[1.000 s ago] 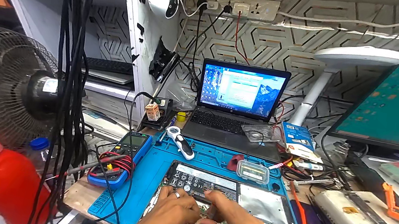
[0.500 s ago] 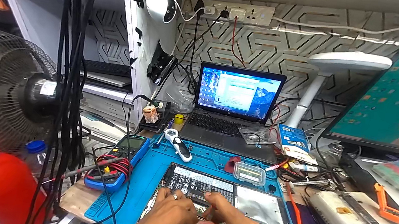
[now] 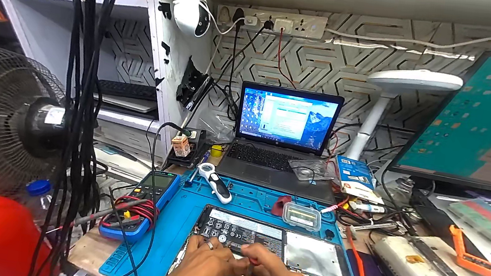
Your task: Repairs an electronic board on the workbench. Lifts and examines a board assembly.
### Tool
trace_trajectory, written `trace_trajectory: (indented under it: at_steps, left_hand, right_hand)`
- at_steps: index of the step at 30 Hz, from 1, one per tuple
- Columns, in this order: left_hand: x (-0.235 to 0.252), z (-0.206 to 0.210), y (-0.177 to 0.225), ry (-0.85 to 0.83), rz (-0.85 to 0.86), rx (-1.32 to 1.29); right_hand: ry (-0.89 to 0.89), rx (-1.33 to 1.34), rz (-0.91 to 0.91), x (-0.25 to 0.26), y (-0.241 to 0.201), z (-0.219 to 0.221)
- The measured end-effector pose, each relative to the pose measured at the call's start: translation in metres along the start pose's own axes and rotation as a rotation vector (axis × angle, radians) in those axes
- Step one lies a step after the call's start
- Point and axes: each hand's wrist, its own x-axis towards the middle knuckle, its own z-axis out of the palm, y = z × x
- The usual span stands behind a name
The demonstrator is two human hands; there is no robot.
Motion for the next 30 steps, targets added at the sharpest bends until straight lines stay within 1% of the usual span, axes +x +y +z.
trace_trajectory:
  at_steps: [1, 4, 8, 10, 14, 15, 18, 19, 21, 22, 23, 24, 25, 26, 27, 28, 29, 30]
  left_hand:
    - [-0.001, 0.000, 0.000, 0.004, -0.007, 0.000]
    - [0.000, 0.002, -0.002, 0.005, -0.002, 0.012]
    - [-0.002, 0.000, -0.003, 0.002, -0.020, 0.003]
    - [-0.002, 0.001, -0.003, -0.004, -0.019, 0.006]
    - [-0.002, 0.000, -0.003, -0.012, -0.019, 0.007]
    - [-0.002, 0.000, -0.003, -0.014, -0.019, 0.005]
    - [-0.003, 0.001, -0.002, -0.001, -0.012, -0.012]
    - [-0.003, 0.002, -0.003, 0.005, -0.002, -0.024]
    - [-0.006, 0.000, -0.008, 0.046, 0.032, -0.064]
    - [-0.007, -0.004, -0.016, 0.110, 0.046, -0.094]
    - [-0.006, -0.012, -0.026, 0.204, 0.047, -0.107]
    - [-0.004, -0.024, -0.036, 0.297, 0.008, -0.091]
    - [-0.001, -0.040, -0.046, 0.354, -0.086, -0.056]
    - [0.004, -0.057, -0.055, 0.374, -0.217, -0.019]
    - [0.011, -0.074, -0.063, 0.368, -0.345, 0.012]
    - [0.022, -0.086, -0.073, 0.369, -0.429, 0.052]
    - [0.034, -0.093, -0.082, 0.358, -0.471, 0.100]
    - [0.046, -0.095, -0.088, 0.315, -0.490, 0.154]
  right_hand:
    - [-0.020, 0.006, 0.008, 0.000, 0.000, -0.001]
    - [0.028, -0.016, 0.013, -0.001, 0.002, 0.002]
    - [-0.051, 0.020, 0.009, -0.002, 0.002, -0.001]
    - [-0.012, 0.019, 0.020, -0.003, 0.002, 0.001]
    - [0.114, -0.117, 0.020, -0.004, 0.005, 0.005]
    - [0.119, -0.115, 0.023, -0.004, 0.005, 0.005]
    - [0.034, -0.015, 0.040, -0.004, 0.001, 0.000]
    - [0.064, -0.041, 0.047, -0.005, 0.000, 0.001]
    - [0.170, -0.161, 0.047, -0.006, 0.001, 0.004]
    - [0.180, -0.187, 0.044, -0.005, 0.002, 0.003]
    - [0.152, -0.173, 0.043, -0.003, 0.000, 0.001]
    - [0.114, -0.138, 0.045, -0.002, -0.001, -0.001]
    - [0.101, -0.129, 0.054, -0.001, -0.003, -0.001]
    - [0.125, -0.153, 0.062, -0.001, -0.004, 0.000]
    - [0.164, -0.195, 0.060, -0.001, -0.004, 0.001]
    - [0.193, -0.222, 0.054, 0.000, -0.003, 0.002]
    - [0.190, -0.219, 0.051, 0.002, -0.002, 0.003]
    - [0.150, -0.184, 0.056, 0.003, -0.003, 0.004]
